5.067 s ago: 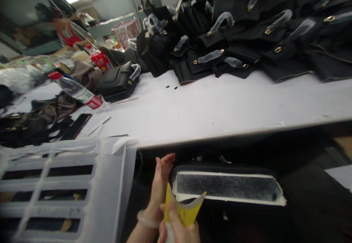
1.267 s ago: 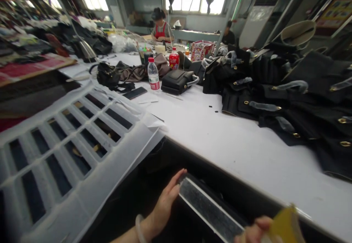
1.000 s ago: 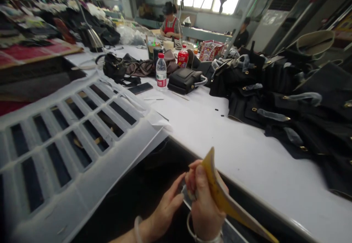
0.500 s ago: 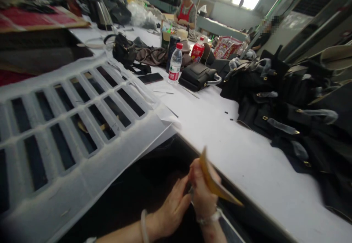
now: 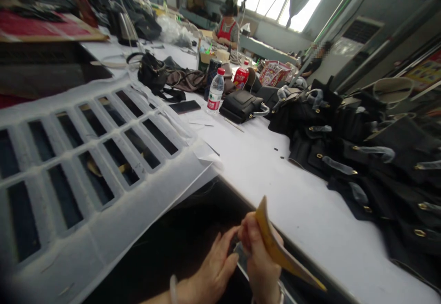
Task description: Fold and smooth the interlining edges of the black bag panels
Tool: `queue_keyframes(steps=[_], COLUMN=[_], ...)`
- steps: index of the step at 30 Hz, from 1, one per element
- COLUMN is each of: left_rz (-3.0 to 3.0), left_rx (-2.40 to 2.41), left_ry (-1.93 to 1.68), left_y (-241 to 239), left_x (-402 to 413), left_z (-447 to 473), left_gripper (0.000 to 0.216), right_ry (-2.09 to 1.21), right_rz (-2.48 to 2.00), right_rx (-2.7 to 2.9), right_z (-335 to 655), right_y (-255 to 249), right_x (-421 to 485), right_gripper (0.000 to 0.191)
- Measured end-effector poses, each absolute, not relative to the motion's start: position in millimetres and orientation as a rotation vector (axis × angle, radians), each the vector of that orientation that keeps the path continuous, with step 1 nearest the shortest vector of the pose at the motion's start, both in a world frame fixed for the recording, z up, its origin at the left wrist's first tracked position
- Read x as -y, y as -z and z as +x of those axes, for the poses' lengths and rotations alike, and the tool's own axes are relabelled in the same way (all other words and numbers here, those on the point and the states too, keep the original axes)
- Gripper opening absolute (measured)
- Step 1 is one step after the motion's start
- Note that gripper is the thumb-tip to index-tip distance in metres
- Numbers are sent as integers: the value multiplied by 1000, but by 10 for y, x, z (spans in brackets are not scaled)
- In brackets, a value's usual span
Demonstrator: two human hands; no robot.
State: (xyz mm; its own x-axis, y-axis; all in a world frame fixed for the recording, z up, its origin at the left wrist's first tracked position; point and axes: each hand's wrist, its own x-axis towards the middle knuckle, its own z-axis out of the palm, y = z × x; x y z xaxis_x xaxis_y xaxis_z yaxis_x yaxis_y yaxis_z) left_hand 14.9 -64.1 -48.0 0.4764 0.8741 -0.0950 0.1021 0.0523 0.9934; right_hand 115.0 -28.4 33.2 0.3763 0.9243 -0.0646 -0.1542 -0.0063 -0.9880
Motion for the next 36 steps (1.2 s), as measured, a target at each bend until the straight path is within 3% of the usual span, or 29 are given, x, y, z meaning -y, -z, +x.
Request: queue_keyframes(steps=[22,31,36], left_rz=[1550,1818,2328], left_rx=[-924,-841,-805], left_ry=[-609,-669,-700], left_y=[544,510,495], left_x=[617,340,280], left_z=[126,134,312], left_gripper=[58,55,65], right_ry=[-1065,-577,-444], right_rz=[-1243,-1242,-1258], right_rx=[744,545,461], right_z=[1339,2507,2543], right_y=[-291,-746,-451], right_x=[290,1320,1759], right_gripper=[41,31,28])
